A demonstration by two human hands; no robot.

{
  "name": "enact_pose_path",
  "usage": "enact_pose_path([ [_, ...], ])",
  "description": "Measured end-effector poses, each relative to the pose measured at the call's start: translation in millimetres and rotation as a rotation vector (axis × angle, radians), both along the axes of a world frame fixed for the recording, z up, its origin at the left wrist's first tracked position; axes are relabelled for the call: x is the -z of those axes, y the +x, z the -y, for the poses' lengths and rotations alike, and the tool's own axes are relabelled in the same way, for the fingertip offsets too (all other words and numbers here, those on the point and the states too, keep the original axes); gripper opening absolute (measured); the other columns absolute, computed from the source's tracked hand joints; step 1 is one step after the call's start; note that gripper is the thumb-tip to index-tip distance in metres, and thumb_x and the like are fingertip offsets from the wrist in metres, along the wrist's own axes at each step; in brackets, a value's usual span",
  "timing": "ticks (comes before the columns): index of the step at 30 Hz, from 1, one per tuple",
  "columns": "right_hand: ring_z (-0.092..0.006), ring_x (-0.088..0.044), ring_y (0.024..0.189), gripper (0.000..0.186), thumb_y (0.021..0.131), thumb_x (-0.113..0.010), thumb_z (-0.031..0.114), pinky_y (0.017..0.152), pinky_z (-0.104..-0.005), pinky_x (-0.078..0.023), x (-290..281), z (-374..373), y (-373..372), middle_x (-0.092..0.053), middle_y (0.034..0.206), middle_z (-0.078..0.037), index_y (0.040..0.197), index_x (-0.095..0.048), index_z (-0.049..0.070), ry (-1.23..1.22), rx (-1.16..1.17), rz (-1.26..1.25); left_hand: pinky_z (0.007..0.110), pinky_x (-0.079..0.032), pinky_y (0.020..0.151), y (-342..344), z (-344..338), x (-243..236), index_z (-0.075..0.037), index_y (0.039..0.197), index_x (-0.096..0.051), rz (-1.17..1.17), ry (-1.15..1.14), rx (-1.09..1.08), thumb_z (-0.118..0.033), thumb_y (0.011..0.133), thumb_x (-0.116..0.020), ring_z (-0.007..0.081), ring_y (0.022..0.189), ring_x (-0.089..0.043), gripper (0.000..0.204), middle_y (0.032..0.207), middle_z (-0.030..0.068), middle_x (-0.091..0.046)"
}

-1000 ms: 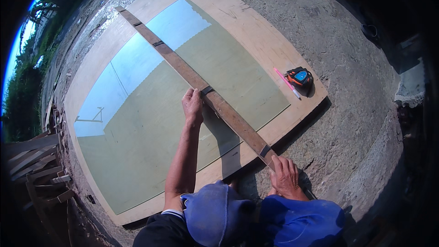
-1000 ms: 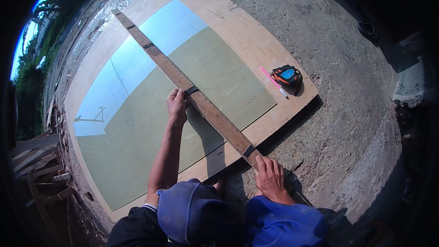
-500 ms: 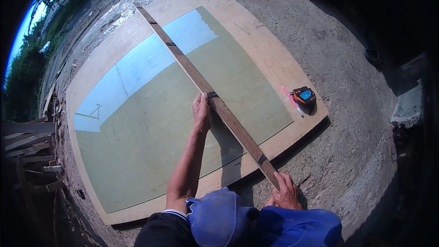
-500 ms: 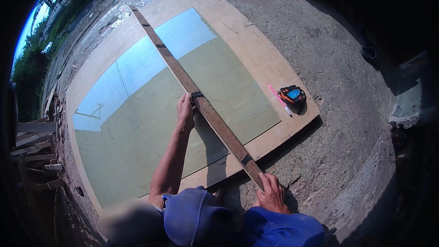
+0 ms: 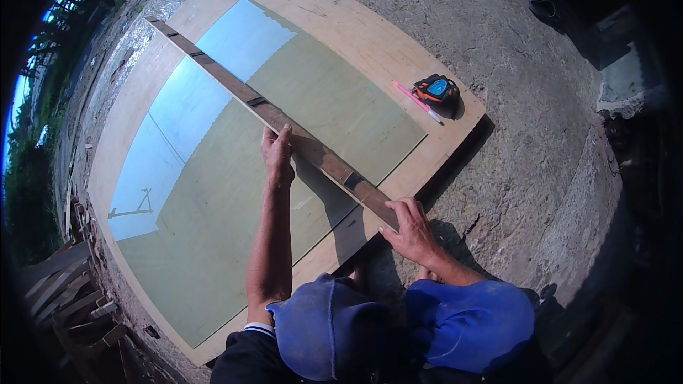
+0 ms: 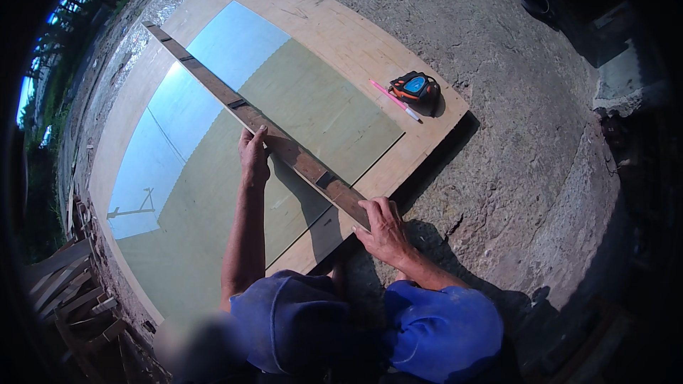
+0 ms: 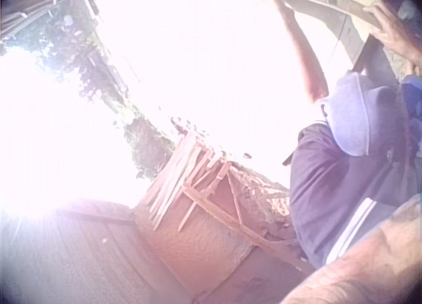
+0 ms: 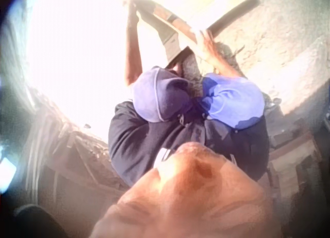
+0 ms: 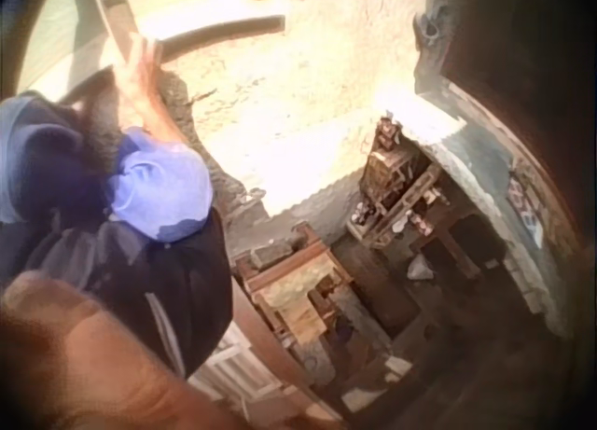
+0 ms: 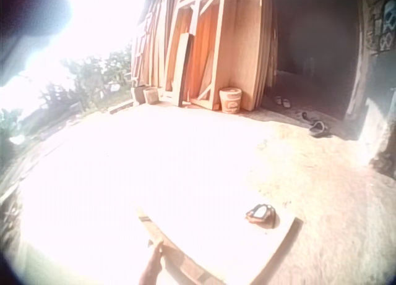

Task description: The person measures a wooden frame and a large glass panel using a tape measure, then marks the glass with a pencil. They use a straight wooden plank as a guide to draw a straight line across the glass surface.

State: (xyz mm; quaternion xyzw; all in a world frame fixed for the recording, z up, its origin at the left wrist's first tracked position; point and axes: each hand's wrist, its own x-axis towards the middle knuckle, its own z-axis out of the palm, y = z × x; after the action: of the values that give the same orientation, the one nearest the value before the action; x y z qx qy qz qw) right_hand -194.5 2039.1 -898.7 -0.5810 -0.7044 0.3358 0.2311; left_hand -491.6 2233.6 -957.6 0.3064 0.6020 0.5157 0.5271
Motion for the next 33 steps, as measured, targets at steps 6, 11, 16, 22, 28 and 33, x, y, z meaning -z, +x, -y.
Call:
enact_pose_path([
  [6, -0.0386, -0.052, 0.113, 0.056, 0.080, -0.078, 0.014, 0.099, -0.0480, -0.044, 3, -1, -2, -0.051, 0.120, -0.017, 0.128, -0.053, 0.003, -0.023, 0.005, -0.018, 0.046, -0.048, 0.087, 5, 0, -4, -0.011, 0.121, -0.057, -0.001, -0.035, -0.080, -0.026, 0.099, -0.057, 0.0174, 0.096, -0.057, 0.026, 0.101, 0.0018, -0.060],
  [11, -0.0376, -0.056, 0.111, 0.051, 0.082, -0.078, 0.016, 0.096, -0.0454, -0.047, 4, -1, -1, -0.054, 0.118, -0.017, 0.126, -0.056, 0.002, -0.066, -0.006, -0.050, 0.042, -0.046, 0.087, 0, 0, -2, -0.011, 0.130, -0.056, 0.102, -0.038, -0.100, -0.031, 0.102, -0.053, 0.0167, 0.096, -0.057, 0.035, 0.103, 0.0015, -0.061],
  [16, -0.0356, -0.065, 0.094, 0.041, 0.087, -0.074, 0.017, 0.083, -0.0426, -0.054, 4, -7, 7, -0.062, 0.104, -0.018, 0.121, -0.062, -0.002, -0.086, -0.016, -0.146, 0.036, -0.047, 0.085, -1, -4, 3, -0.011, 0.149, -0.048, -0.115, 0.061, -0.020, -0.029, 0.100, -0.059, 0.0143, 0.095, -0.058, 0.053, 0.111, 0.0023, -0.064],
  [22, -0.0431, -0.066, 0.099, 0.039, 0.094, -0.064, 0.015, 0.086, -0.0451, -0.056, 7, -15, 16, -0.067, 0.109, -0.024, 0.127, -0.058, -0.003, -0.131, 0.065, -0.158, 0.043, -0.036, 0.113, 14, -10, -1, -0.012, 0.151, -0.044, -0.540, -0.009, 0.017, -0.036, 0.092, -0.069, 0.0300, 0.139, -0.045, 0.069, 0.151, 0.0188, -0.048],
  [28, -0.0416, -0.060, 0.110, 0.065, 0.087, -0.075, 0.020, 0.092, -0.0478, -0.052, 10, -12, 14, -0.056, 0.122, -0.021, 0.141, -0.045, 0.002, -0.132, 0.065, -0.041, 0.055, -0.025, 0.118, 23, -15, 5, -0.024, 0.151, -0.046, -0.981, -0.096, 0.045, -0.048, 0.083, -0.074, 0.0389, 0.148, -0.028, 0.077, 0.160, 0.0207, -0.032],
  [33, -0.0378, -0.053, 0.110, 0.088, 0.074, -0.086, 0.027, 0.092, -0.0478, -0.048, 5, -6, 11, -0.048, 0.124, -0.015, 0.145, -0.040, 0.006, -0.055, 0.025, 0.171, 0.054, -0.022, 0.119, 24, -12, 9, -0.025, 0.150, -0.047, -1.009, -0.057, 0.046, -0.048, 0.083, -0.075, 0.0367, 0.149, -0.025, 0.077, 0.161, 0.0182, -0.033],
])
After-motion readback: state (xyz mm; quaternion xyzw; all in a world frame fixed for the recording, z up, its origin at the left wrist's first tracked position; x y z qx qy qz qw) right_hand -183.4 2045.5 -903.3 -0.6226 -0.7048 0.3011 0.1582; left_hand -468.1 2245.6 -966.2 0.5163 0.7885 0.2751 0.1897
